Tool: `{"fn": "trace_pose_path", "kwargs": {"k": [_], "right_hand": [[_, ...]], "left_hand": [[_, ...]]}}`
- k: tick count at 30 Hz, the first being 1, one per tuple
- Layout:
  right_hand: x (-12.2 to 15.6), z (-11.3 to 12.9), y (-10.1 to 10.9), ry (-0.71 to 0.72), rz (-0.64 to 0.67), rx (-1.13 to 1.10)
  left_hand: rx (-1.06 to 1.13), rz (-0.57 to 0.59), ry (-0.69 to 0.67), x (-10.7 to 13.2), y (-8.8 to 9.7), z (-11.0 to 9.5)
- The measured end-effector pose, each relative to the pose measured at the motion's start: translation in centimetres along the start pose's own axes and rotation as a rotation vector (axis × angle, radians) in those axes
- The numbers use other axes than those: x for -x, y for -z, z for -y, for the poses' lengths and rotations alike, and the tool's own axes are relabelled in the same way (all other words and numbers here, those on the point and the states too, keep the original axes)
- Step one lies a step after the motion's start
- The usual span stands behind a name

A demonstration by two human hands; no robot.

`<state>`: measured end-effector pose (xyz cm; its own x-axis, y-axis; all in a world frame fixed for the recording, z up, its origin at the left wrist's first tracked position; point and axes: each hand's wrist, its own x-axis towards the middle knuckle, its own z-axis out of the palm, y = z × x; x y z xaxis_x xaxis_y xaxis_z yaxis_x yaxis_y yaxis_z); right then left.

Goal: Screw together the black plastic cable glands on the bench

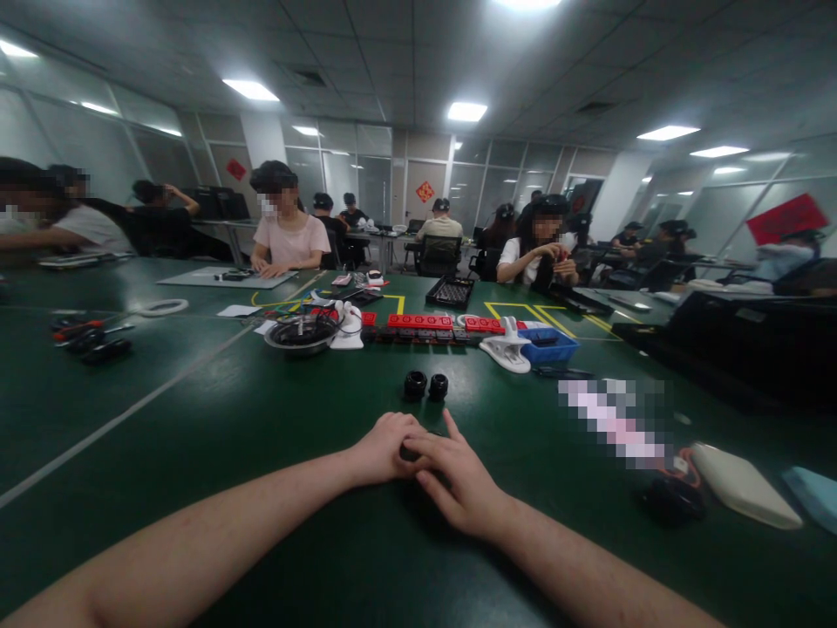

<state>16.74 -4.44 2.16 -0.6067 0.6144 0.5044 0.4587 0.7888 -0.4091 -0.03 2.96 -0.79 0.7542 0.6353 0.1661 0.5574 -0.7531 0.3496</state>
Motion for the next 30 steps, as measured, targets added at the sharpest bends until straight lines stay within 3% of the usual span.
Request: {"fn": "trace_pose_path", "kwargs": {"k": [6, 8, 10, 13, 16, 23, 30], "right_hand": [[0.8, -0.1, 0.4, 0.120, -0.226, 0.002], [0.7, -0.1, 0.9, 0.086, -0.277, 0.068], [0.4, -0.4, 1.3, -0.046, -0.313, 0.166], [-0.1, -0.8, 1.5, -0.310, -0.251, 0.299], [-0.4, -1.1, 1.3, -0.431, -0.167, 0.366], [-0.8, -0.6, 0.6, -0.434, -0.089, 0.442], [-0.9, -0.1, 0.6, -0.301, -0.085, 0.328]], "left_hand": [[0.051, -0.028, -0.009, 0.1, 0.2, -0.1], [0.071, -0.024, -0.005, 0.2, 0.5, -0.4], [0.088, -0.024, -0.004, 0.3, 0.7, -0.6], [0.094, -0.036, 0.003, 0.3, 0.7, -0.6], [0.086, -0.032, 0.010, 0.3, 0.7, -0.6], [0.082, -0.020, 0.002, 0.3, 0.9, -0.8], [0.062, -0.044, 0.008, 0.1, 0.4, -0.5]]}}
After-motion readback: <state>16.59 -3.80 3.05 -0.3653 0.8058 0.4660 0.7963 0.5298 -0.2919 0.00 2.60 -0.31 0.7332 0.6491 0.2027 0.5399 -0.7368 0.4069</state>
